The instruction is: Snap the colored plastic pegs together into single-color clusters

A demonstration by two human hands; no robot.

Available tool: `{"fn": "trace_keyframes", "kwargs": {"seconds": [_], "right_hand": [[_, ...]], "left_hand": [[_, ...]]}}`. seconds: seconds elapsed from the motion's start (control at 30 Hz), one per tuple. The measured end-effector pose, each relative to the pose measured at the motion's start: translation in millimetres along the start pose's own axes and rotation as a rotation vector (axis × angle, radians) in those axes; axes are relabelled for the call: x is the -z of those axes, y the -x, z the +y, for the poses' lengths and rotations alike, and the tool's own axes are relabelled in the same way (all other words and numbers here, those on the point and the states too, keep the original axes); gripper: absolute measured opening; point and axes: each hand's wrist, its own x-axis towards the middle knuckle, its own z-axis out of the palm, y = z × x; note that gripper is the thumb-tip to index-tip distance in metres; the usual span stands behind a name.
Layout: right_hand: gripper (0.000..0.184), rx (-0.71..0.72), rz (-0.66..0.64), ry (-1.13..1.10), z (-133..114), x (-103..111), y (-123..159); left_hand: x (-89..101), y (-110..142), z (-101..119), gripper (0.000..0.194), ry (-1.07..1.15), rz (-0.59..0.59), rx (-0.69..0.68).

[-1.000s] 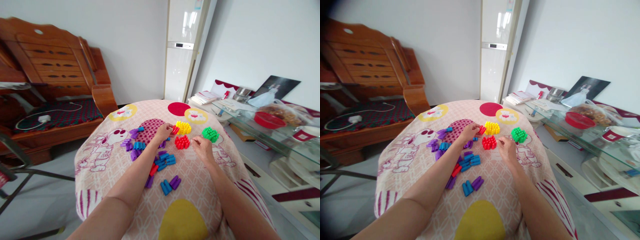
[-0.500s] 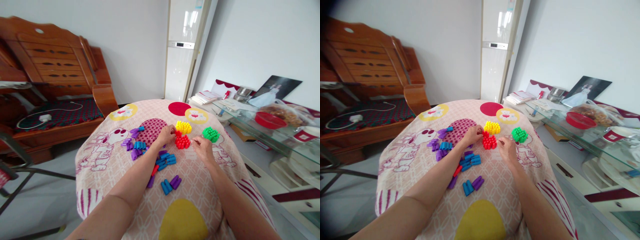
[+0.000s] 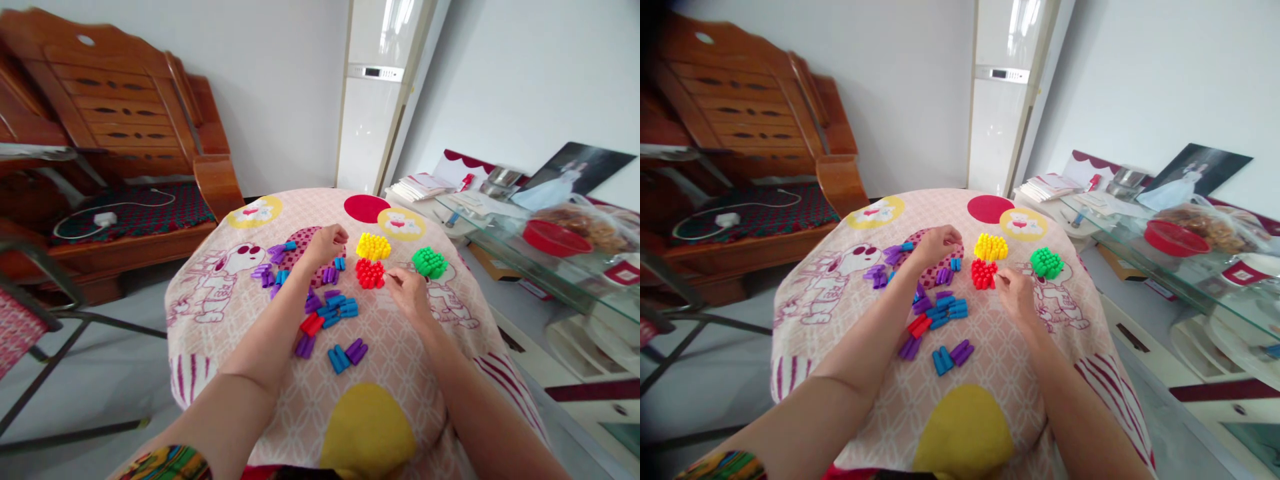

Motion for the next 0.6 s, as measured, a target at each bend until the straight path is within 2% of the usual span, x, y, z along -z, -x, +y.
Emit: {"fn": "trace_keyframes", "kwargs": {"seconds": [0.1,0.2,0.33,0.4,0.47,0.6], "right_hand": [[0.02,0.114,-0.12,-0.021,-13.6,-12.6,8.3],[0.016,0.307,-0.194,-0.03,-39.4,-27.9,19.6],[0.017,0.696,-0.285,0.062,-78.9,-47.5,37.3],[0.017,0.817,-0.327,0.1,-90.2,-55.8,44.5],[0.02,0.857,-0.341,0.107,-93.4,-61.3,48.3],[0.02,0.827,-0.344,0.08,-87.9,-62.1,47.1]], "left_hand": [[31.6,1.9,2.5,0.024,0.07,0.124,0.037],[55.0,6.0,4.9,0.02,0.122,0.234,0.066],[68.9,8.8,6.3,0.02,0.212,0.314,0.075],[70.6,9.1,7.3,0.019,0.247,0.329,0.073],[70.4,9.3,9.0,0.019,0.269,0.328,0.081],[65.6,9.1,12.8,0.019,0.283,0.304,0.087]]}}
